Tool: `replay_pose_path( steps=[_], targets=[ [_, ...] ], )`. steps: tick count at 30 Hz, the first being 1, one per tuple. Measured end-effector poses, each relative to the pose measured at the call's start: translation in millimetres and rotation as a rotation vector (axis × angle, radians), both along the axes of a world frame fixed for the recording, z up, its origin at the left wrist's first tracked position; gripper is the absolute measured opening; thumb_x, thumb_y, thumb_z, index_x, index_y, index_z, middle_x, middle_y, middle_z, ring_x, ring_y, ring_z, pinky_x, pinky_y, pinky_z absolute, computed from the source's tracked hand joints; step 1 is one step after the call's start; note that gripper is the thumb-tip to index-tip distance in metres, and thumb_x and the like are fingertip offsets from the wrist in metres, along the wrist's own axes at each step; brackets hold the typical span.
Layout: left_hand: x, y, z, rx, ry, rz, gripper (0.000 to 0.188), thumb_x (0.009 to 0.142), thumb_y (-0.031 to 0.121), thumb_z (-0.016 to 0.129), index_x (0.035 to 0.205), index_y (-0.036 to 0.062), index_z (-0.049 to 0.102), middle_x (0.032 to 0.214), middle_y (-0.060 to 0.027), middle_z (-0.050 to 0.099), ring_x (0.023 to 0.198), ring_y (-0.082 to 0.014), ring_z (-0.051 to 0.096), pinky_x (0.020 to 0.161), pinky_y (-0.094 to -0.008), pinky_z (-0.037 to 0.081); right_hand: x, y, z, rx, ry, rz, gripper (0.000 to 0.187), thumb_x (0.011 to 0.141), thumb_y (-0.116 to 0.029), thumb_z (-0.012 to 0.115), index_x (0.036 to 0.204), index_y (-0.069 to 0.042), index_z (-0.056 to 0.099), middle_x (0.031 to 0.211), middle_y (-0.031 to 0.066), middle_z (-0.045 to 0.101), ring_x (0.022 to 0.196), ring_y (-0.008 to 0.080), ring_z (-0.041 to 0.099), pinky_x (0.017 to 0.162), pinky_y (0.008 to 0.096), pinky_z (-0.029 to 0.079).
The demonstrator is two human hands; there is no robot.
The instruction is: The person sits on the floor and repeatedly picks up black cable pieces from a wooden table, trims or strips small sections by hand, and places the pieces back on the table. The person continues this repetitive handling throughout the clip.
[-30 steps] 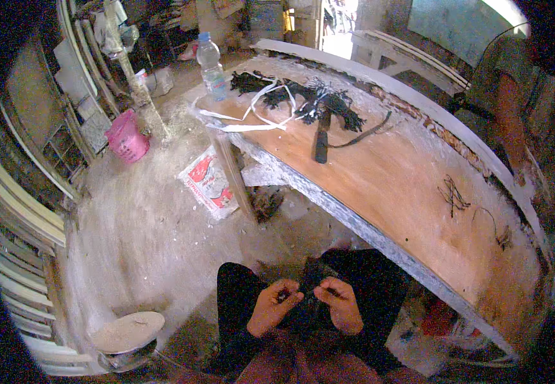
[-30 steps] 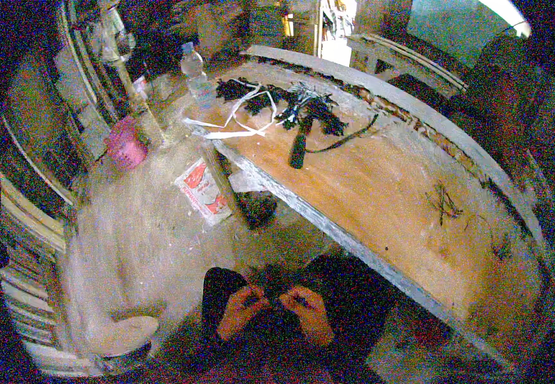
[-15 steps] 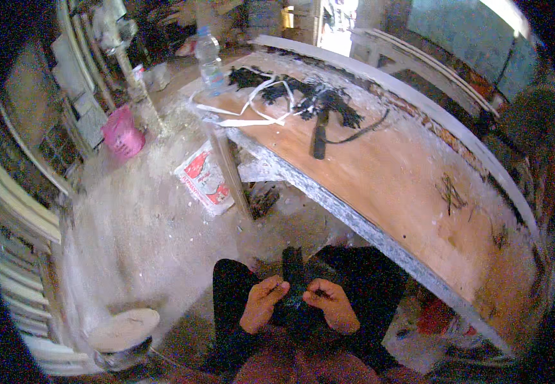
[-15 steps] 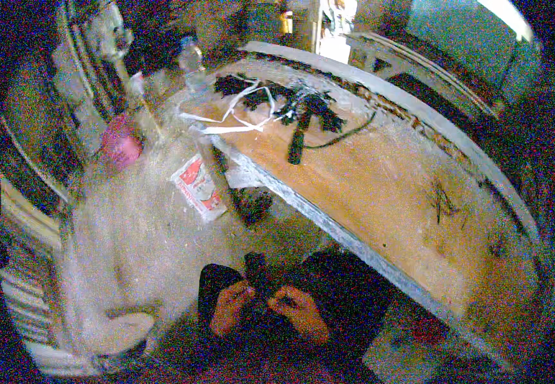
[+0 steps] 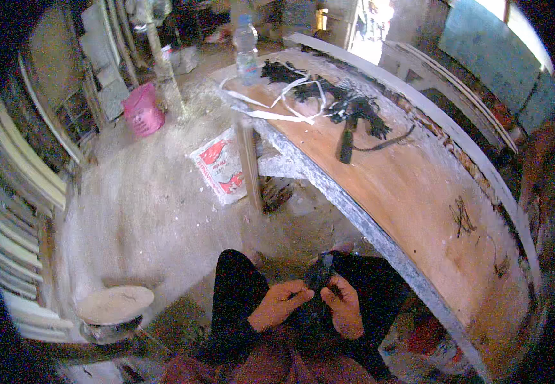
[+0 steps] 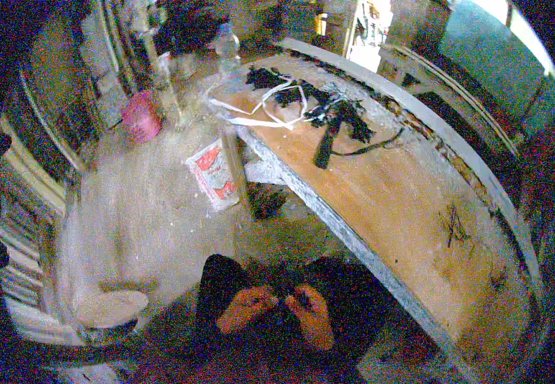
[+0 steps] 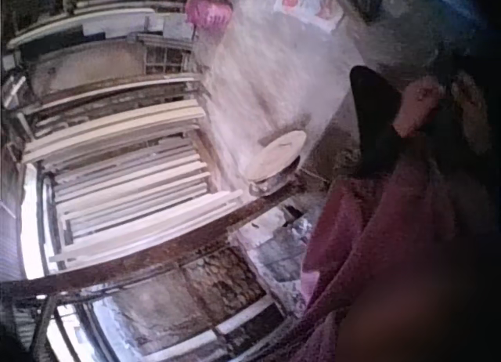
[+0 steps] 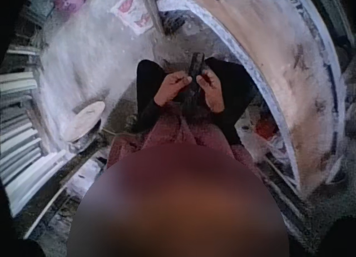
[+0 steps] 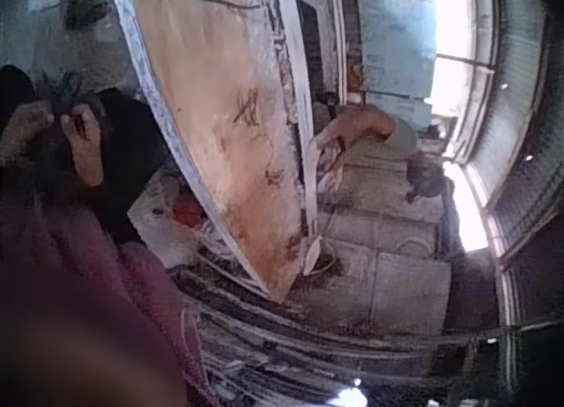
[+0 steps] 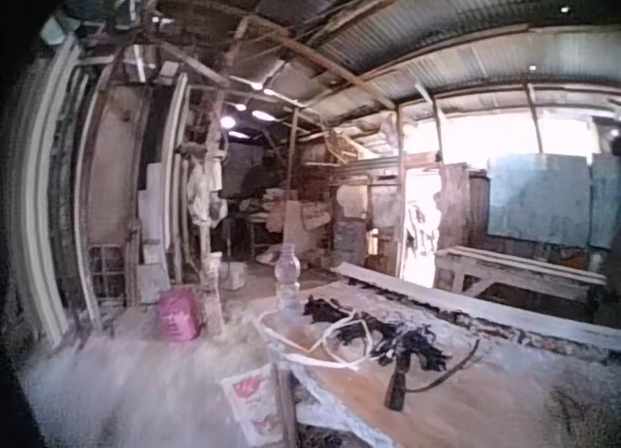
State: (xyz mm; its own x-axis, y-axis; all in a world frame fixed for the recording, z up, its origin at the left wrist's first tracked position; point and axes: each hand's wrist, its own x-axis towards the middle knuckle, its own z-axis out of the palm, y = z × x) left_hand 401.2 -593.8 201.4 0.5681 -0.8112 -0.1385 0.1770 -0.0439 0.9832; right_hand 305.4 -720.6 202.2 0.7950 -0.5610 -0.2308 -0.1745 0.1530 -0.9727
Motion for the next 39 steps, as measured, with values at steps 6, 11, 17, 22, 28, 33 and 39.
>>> replay_pose_path(
  steps=[6,11,17,22,28,33,39],
  targets=[
    [-1,8,-6,-0.017,0.116,0.047,0.023,0.084,0.018,0.058,0.069,0.0032,0.049,0.069,0.0016,0.039,0.069,-0.0073,0.038,0.061,-0.0224,0.032,2,-1,8,0.039,-0.104,0.026,0.011,0.08,-0.008,0.059,0.072,-0.007,0.052,0.069,-0.0057,0.045,0.063,0.0053,0.04,0.058,0.0215,0.032],
    [-5,12,-7,0.03,0.157,0.117,0.022,0.083,0.016,0.059,0.067,0.0041,0.048,0.069,0.0017,0.038,0.067,-0.0084,0.038,0.061,-0.0237,0.032,5,3,4,0.373,-0.196,0.03,0.01,0.08,-0.008,0.061,0.073,-0.007,0.053,0.071,-0.0049,0.049,0.064,0.0058,0.043,0.059,0.0213,0.035],
    [-4,14,-7,0.033,0.005,0.01,0.022,0.083,0.016,0.058,0.068,0.0016,0.05,0.067,-0.0009,0.042,0.067,-0.0095,0.04,0.061,-0.0257,0.034,10,0,2,0.297,-0.183,-0.006,0.007,0.079,-0.01,0.061,0.078,-0.006,0.056,0.077,-0.0018,0.054,0.073,0.0086,0.049,0.068,0.0229,0.04],
    [-6,12,-9,0.027,-0.136,0.056,0.02,0.082,0.016,0.058,0.071,0.0007,0.052,0.066,-0.0037,0.045,0.065,-0.0125,0.043,0.061,-0.0271,0.036,10,-8,1,0.322,-0.232,-0.025,0.005,0.079,-0.009,0.061,0.079,-0.006,0.057,0.077,-0.0016,0.054,0.075,0.0093,0.049,0.071,0.0227,0.039],
    [-8,13,6,0.028,-0.268,0.123,0.022,0.083,0.017,0.057,0.069,0.0014,0.049,0.066,-0.0046,0.044,0.063,-0.0137,0.043,0.058,-0.0271,0.035,6,-5,5,0.375,-0.283,-0.06,0.006,0.081,-0.011,0.059,0.079,-0.007,0.055,0.075,-0.0015,0.053,0.072,0.009,0.049,0.067,0.0219,0.039],
    [-3,8,20,0.157,-0.241,0.226,0.024,0.084,0.017,0.055,0.068,0.0023,0.046,0.064,-0.0034,0.041,0.062,-0.0111,0.04,0.057,-0.0254,0.035,6,-2,17,0.338,-0.238,0.153,0.012,0.082,-0.016,0.059,0.087,-0.007,0.053,0.078,-0.0006,0.053,0.07,0.0081,0.048,0.064,0.0225,0.04],
    [11,7,26,0.112,-0.228,0.337,0.023,0.087,0.017,0.053,0.068,0.0037,0.047,0.064,0.0006,0.042,0.063,-0.0066,0.038,0.057,-0.0229,0.033,11,10,26,-0.088,0.014,0.371,0.025,0.077,-0.019,0.068,0.093,-0.005,0.054,0.082,-0.0005,0.053,0.077,0.0081,0.049,0.071,0.0227,0.042]
  ],
)
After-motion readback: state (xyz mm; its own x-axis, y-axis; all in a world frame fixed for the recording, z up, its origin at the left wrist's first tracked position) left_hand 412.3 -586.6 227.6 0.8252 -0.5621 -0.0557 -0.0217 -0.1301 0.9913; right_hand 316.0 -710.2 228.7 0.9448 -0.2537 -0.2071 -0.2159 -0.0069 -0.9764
